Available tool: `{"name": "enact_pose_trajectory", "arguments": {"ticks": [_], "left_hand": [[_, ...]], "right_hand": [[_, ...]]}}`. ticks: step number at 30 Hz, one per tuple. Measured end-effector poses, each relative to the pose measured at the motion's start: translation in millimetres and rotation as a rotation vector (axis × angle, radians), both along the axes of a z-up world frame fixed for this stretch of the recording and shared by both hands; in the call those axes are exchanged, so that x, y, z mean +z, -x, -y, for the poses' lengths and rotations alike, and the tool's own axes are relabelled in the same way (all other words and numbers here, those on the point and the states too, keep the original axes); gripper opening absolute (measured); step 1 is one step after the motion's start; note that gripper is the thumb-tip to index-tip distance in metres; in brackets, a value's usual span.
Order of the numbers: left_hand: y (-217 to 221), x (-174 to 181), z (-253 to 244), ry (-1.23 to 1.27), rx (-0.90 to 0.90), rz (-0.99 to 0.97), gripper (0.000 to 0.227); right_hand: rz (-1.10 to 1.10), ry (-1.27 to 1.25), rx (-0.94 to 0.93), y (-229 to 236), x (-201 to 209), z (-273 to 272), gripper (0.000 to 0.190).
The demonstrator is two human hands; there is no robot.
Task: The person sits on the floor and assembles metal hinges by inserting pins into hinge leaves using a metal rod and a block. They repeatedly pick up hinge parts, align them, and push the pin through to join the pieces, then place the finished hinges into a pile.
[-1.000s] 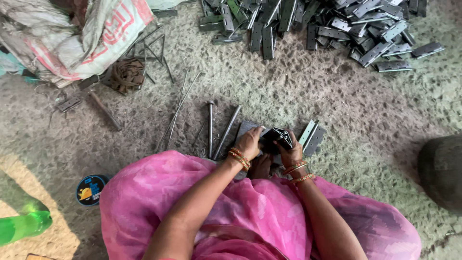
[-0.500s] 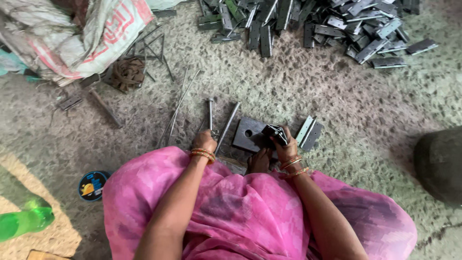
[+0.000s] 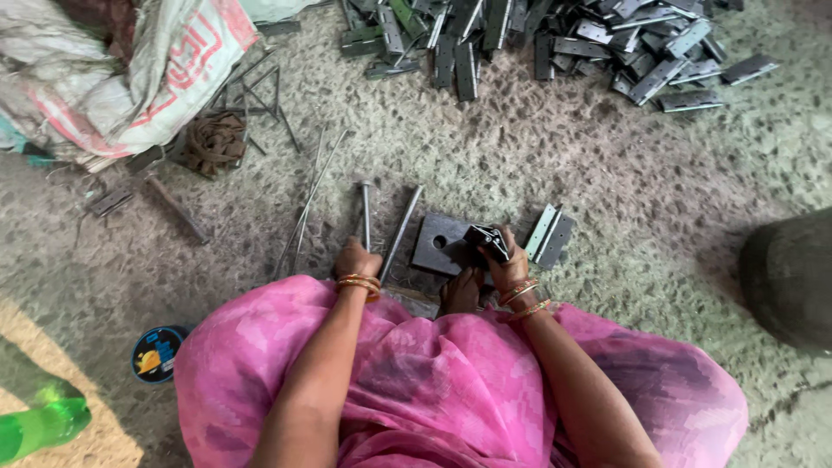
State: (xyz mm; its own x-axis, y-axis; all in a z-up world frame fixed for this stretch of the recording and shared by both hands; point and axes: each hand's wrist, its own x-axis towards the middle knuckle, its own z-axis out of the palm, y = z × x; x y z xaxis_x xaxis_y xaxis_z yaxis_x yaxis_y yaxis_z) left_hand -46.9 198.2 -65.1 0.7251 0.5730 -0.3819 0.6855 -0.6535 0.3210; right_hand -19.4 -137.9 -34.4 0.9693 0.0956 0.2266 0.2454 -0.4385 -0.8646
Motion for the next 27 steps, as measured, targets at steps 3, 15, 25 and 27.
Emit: {"name": "enact_pose_trajectory", "arguments": {"ticks": [3, 15, 25, 27], "left_hand": [[-8.0, -21.3, -22.2, 0.218, 0.135, 0.120, 0.035], [16.1, 199.1, 55.7, 0.502, -0.063, 1.345, 0.020], [44.3, 186.8, 141.6, 0.107, -0.696, 0.255, 0.032], [44.6, 157.1, 137.8, 0.059, -0.666, 0.489, 0.028]], "right_hand": [[0.001, -0.027, 0.005, 1.2, -4.7, 0.4, 0.050], [-0.082, 0.056, 0.033, 1.8, -6.0, 0.6, 0.045], [-0.105, -0.018, 0.041, 5.3, 9.0, -3.6, 0.045], [-0.093, -0.018, 0.057, 1.1, 9.1, -4.4, 0.044]]}}
